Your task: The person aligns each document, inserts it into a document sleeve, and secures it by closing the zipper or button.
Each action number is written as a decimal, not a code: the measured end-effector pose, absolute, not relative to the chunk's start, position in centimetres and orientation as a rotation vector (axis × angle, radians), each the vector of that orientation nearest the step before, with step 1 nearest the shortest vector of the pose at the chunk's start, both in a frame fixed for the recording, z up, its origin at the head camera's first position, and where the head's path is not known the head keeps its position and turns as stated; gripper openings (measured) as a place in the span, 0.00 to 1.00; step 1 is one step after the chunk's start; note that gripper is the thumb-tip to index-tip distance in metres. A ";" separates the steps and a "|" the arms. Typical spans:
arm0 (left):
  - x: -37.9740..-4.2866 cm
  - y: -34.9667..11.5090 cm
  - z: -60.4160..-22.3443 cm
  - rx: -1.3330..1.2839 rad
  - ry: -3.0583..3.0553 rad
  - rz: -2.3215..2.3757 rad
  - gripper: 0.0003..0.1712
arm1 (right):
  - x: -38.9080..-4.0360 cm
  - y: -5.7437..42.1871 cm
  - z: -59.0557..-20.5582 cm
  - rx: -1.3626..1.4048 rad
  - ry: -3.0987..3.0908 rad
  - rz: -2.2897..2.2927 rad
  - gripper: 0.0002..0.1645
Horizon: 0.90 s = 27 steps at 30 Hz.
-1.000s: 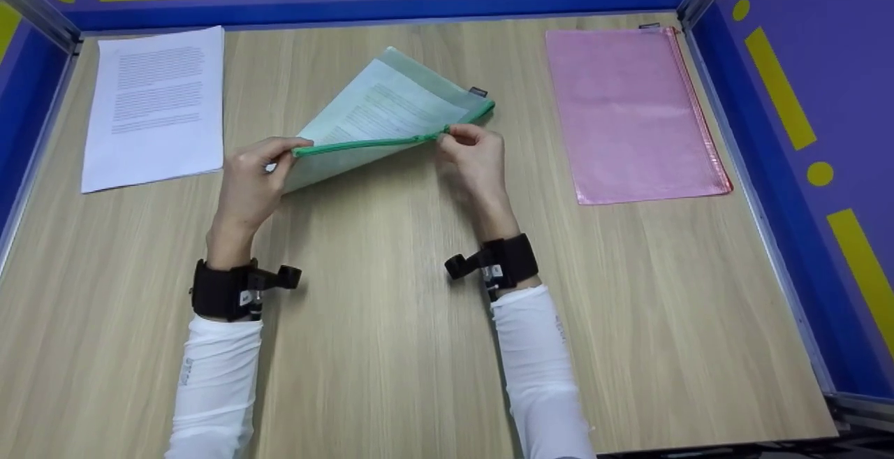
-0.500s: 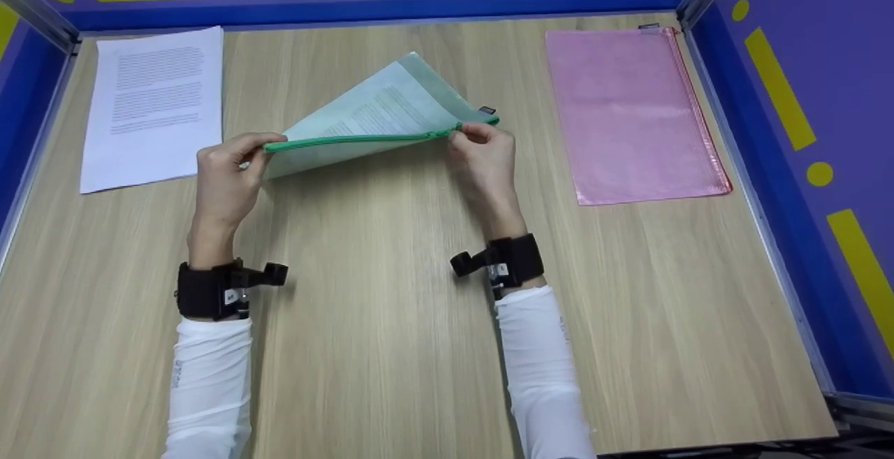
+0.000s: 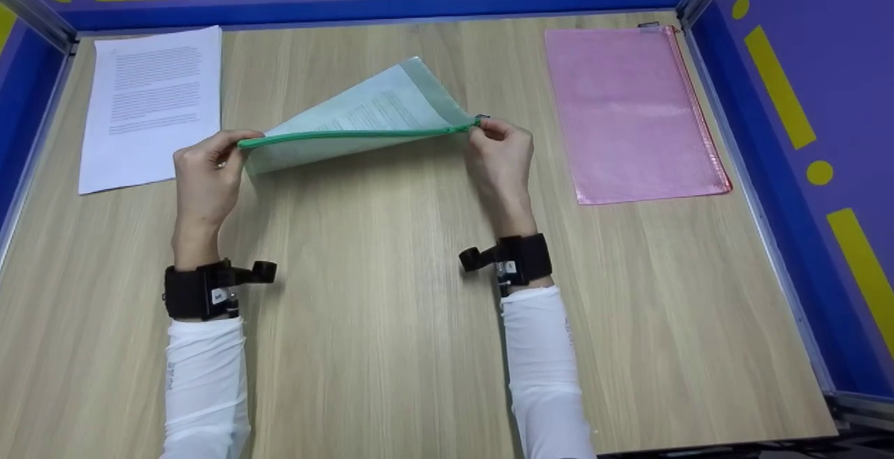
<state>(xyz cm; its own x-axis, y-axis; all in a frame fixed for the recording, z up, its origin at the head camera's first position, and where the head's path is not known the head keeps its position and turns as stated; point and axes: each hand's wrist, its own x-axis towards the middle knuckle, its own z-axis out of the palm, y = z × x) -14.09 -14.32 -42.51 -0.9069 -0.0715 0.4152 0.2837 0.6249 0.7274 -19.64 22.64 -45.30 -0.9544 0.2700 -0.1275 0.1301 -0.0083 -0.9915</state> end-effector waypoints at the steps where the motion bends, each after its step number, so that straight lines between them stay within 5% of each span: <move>1: -14.1 -14.5 -42.5 -0.153 -2.437 -1.196 0.12 | -19.7 22.9 -45.3 -0.447 -2.120 2.127 0.11; 16: -14.0 -15.9 -42.6 0.009 -2.420 -1.210 0.10 | -20.2 25.3 -45.4 -0.600 -1.927 2.217 0.03; 27: -13.9 -12.2 -42.0 -0.135 -2.413 -1.137 0.12 | -19.9 22.7 -45.7 -0.650 -2.072 2.277 0.37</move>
